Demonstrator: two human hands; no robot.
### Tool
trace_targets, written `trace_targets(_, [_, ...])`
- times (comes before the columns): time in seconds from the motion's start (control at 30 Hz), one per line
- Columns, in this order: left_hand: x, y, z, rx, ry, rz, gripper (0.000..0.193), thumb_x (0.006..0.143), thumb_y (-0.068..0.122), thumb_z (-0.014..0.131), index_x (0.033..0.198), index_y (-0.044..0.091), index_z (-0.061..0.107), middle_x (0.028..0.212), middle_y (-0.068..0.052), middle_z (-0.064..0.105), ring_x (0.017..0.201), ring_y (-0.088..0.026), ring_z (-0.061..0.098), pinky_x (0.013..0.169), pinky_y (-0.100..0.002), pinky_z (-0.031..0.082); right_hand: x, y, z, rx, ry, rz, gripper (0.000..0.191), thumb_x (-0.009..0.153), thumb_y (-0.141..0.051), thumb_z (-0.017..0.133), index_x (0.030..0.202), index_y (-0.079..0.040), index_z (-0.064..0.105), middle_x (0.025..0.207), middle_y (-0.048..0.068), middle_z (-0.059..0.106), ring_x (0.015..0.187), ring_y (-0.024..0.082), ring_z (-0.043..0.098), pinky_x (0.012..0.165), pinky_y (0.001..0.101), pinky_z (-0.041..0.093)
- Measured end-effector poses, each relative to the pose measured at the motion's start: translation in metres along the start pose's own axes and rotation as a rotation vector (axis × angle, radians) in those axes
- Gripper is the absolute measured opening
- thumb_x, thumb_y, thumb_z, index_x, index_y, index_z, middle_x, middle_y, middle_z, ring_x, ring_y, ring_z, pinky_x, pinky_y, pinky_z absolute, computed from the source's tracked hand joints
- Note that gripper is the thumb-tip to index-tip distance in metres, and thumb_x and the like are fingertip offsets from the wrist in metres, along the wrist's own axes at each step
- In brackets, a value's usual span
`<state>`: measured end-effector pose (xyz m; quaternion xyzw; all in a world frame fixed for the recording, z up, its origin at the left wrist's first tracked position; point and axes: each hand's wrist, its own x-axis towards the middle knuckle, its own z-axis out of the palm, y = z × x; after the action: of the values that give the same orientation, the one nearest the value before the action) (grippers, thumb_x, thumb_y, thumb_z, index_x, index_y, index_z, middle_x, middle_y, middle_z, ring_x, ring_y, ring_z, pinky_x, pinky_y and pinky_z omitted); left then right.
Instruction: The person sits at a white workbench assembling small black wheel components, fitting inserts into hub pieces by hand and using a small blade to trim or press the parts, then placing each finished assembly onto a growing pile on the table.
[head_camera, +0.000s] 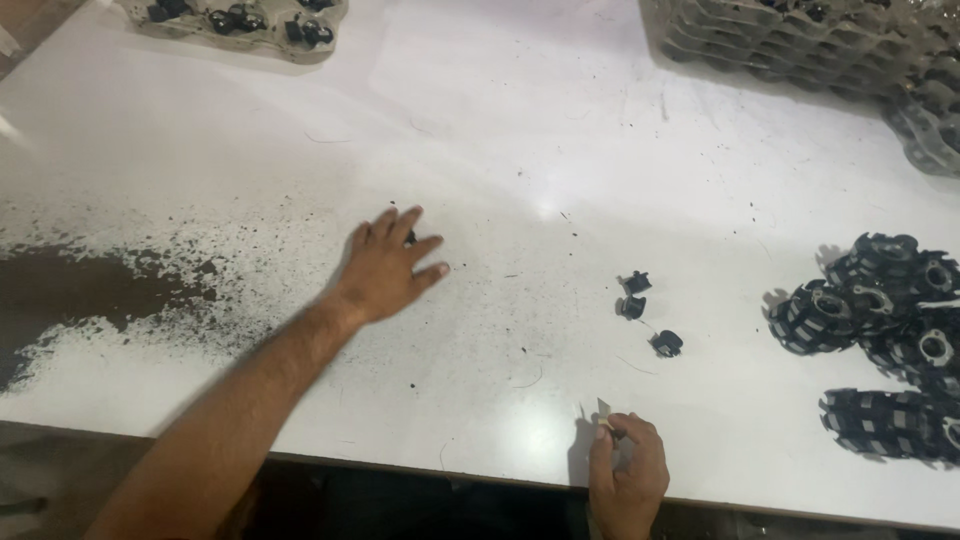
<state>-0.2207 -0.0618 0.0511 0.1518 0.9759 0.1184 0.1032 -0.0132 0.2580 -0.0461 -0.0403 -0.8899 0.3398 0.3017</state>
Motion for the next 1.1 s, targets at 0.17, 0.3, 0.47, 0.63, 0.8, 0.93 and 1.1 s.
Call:
trace_targets(0.17, [-0.041, 0.051, 0.039, 0.074, -0.129, 0.190, 0.067, 0.097, 0.063, 0.042, 0.153, 0.025, 0.042, 0.168, -0.011, 0.008, 0.155, -0.036, 0.005, 0.123, -0.060, 0.008, 0.003, 0.003, -0.004, 0.017, -0.027, -0.009, 0.018, 0.088, -0.001, 0.069, 0.105, 0.000, 0.063, 0.097, 0.018, 0.070, 0.093, 0.032, 0.071, 0.103, 0.0475, 0.055])
trace_targets(0.3, [-0.070, 0.053, 0.040, -0.053, 0.153, 0.362, 0.074, 0.097, 0.061, 0.045, 0.154, 0.015, 0.043, 0.169, -0.020, 0.016, 0.153, -0.041, 0.013, 0.117, -0.067, 0.011, 0.003, 0.005, -0.009, 0.044, 0.001, -0.020, 0.018, 0.089, -0.002, 0.069, 0.106, 0.001, 0.063, 0.099, 0.017, 0.070, 0.095, 0.032, 0.071, 0.104, 0.0482, 0.054])
trace_targets(0.47, [-0.121, 0.023, 0.048, -0.384, 0.782, -0.057, 0.042, 0.106, 0.044, 0.056, 0.124, 0.008, 0.067, 0.130, -0.010, 0.067, 0.128, -0.028, 0.059, 0.111, -0.050, 0.047, 0.002, 0.013, -0.014, 0.112, 0.036, -0.037, 0.018, 0.090, -0.003, 0.068, 0.107, 0.001, 0.063, 0.102, 0.018, 0.069, 0.098, 0.035, 0.069, 0.101, 0.0474, 0.055])
trace_targets(0.63, [-0.147, 0.037, 0.086, -0.246, 0.620, -0.010, 0.040, 0.087, 0.041, 0.072, 0.108, 0.006, 0.072, 0.108, -0.011, 0.070, 0.108, -0.028, 0.061, 0.098, -0.049, 0.045, 0.002, 0.011, -0.010, 0.071, 0.010, -0.049, 0.018, 0.091, -0.004, 0.068, 0.107, 0.002, 0.064, 0.102, 0.018, 0.070, 0.100, 0.037, 0.069, 0.100, 0.0479, 0.054])
trace_targets(0.8, [-0.145, 0.063, 0.094, -0.145, 0.486, -0.144, 0.043, 0.086, 0.046, 0.074, 0.104, 0.007, 0.072, 0.107, -0.009, 0.066, 0.112, -0.029, 0.057, 0.107, -0.054, 0.035, -0.002, 0.009, -0.015, 0.084, -0.003, -0.032, 0.017, 0.091, -0.004, 0.068, 0.107, 0.002, 0.064, 0.101, 0.018, 0.070, 0.096, 0.035, 0.069, 0.101, 0.0480, 0.054])
trace_targets(0.93, [-0.137, 0.082, 0.099, -0.007, 0.623, -0.062, 0.041, 0.081, 0.041, 0.078, 0.101, 0.006, 0.072, 0.114, -0.015, 0.062, 0.121, -0.034, 0.054, 0.110, -0.069, 0.020, -0.003, 0.009, -0.018, 0.089, 0.010, -0.031, 0.016, 0.091, -0.003, 0.067, 0.106, 0.001, 0.064, 0.100, 0.018, 0.069, 0.093, 0.034, 0.069, 0.102, 0.0483, 0.054])
trace_targets(1.1, [-0.146, 0.101, 0.113, -0.104, 0.593, 0.030, 0.045, 0.077, 0.027, 0.082, 0.115, 0.007, 0.069, 0.113, -0.008, 0.063, 0.117, -0.026, 0.056, 0.116, -0.070, 0.016, 0.002, 0.006, -0.026, 0.120, -0.067, -0.087, 0.016, 0.088, 0.000, 0.066, 0.104, -0.003, 0.068, 0.102, 0.014, 0.070, 0.098, 0.032, 0.066, 0.111, 0.0494, 0.049])
